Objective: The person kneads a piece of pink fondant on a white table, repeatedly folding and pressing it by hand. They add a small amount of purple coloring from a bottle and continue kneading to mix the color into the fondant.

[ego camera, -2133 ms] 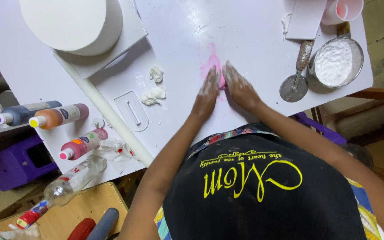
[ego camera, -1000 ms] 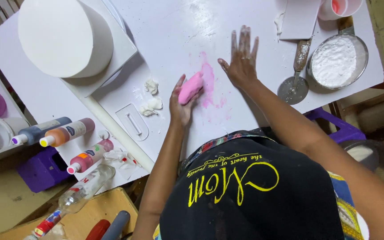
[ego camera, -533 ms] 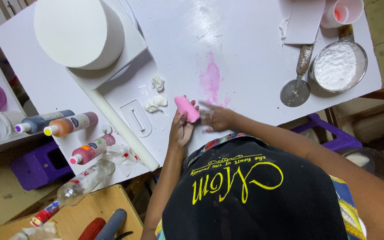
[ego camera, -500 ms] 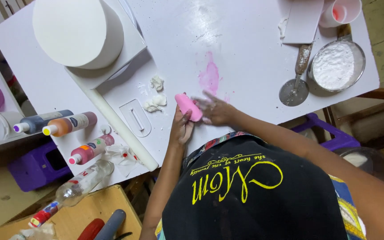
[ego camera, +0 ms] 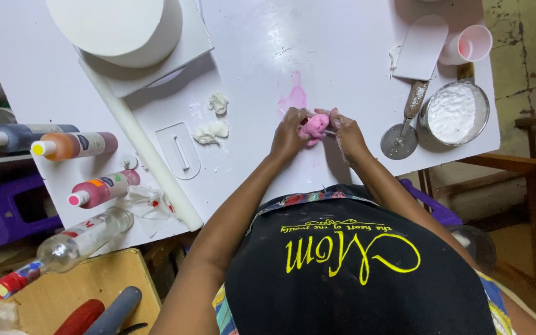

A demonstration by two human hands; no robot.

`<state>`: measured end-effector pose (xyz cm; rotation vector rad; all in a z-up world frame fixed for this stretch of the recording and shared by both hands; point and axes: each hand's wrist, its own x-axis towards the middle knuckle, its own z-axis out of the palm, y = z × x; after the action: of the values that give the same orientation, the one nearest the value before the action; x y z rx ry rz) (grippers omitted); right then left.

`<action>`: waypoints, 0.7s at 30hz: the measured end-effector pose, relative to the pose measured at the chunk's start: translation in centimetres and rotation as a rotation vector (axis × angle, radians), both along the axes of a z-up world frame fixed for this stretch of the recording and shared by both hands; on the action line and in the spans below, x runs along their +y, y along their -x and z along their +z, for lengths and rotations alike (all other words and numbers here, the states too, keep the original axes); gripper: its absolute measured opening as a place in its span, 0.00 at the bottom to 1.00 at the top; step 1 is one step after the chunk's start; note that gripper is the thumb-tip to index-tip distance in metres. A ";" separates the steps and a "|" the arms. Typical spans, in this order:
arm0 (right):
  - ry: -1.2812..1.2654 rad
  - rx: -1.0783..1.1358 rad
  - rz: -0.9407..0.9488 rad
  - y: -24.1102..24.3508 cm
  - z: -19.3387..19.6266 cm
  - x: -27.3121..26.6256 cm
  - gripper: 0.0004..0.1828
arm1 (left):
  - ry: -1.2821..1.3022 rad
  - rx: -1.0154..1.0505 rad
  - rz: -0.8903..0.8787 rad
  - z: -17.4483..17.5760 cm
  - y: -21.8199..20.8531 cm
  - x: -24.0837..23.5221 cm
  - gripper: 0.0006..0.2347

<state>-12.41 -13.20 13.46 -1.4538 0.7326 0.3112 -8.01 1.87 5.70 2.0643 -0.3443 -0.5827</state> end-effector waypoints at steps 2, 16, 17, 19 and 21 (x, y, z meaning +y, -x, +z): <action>0.090 -0.015 0.066 -0.1 -1.0 -0.7 0.21 | -0.108 -0.223 -0.018 -3.4 0.6 -0.2 0.20; 1.036 -0.304 0.840 1.3 -4.0 1.6 0.12 | -0.206 -0.081 -0.224 -4.7 2.9 1.9 0.28; 1.089 -0.332 0.855 0.5 -4.4 1.6 0.11 | -0.227 -0.123 -0.198 -5.6 1.9 1.4 0.27; 1.157 -0.363 0.864 -2.3 -5.9 0.5 0.11 | -0.237 -0.177 -0.173 -5.9 -1.6 -0.3 0.27; 0.997 -0.228 0.716 -5.3 -8.4 -0.4 0.07 | -0.291 -0.187 -0.158 -4.7 -4.9 -0.6 0.19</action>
<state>-7.06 -13.60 5.08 -2.6454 0.1097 0.3233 -3.13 1.25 1.00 2.3946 -0.5637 -0.5613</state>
